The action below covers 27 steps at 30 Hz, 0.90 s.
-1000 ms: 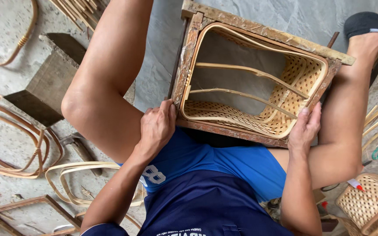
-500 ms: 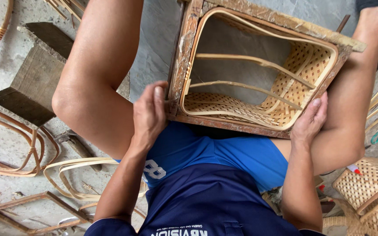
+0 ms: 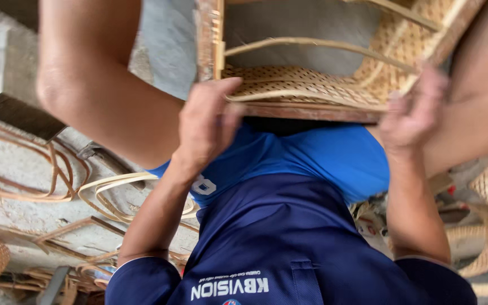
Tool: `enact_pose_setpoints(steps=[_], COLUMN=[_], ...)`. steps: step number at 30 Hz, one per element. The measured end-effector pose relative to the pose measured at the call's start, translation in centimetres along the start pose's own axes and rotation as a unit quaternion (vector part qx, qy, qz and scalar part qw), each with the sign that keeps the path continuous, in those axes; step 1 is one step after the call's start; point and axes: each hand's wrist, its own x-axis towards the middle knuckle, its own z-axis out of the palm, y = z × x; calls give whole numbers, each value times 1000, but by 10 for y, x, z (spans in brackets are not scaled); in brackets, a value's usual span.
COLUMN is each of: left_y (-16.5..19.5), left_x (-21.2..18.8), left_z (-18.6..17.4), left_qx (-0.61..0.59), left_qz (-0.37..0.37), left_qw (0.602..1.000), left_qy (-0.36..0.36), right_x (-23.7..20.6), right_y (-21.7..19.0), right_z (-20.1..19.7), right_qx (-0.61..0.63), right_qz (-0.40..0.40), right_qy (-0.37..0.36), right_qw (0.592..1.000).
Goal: The person sits on the floor and assembles a rectangular woven basket using a wooden mold. They insert thin bamboo strips into the mold, apply glue to the joints, and use a wooden mallet to tap the strips into place. The person also uses pliers to trim excess material and a knife to cut strips to length.
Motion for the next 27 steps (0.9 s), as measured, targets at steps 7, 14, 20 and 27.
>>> enact_pose_setpoints(steps=[7,14,20,27], left_y=[27,6,6,37], left_x=[12,-2,-1,-1], left_z=[81,95,96,96], left_qx=[192,184,179,213], left_qz=[129,147,194,155], left_qw=[952,942,937,925], left_qy=[-200,-238,-228,-273], right_x=[0,-11,-22,-38], right_y=[-43,-20,-11,-13], right_z=[12,20,26,23], right_qx=[-18,2,-20,-24], right_qz=[-151,-199,-219,-173], right_qy=[-221,-198,-194,-174], right_qw=[963,960,956,969])
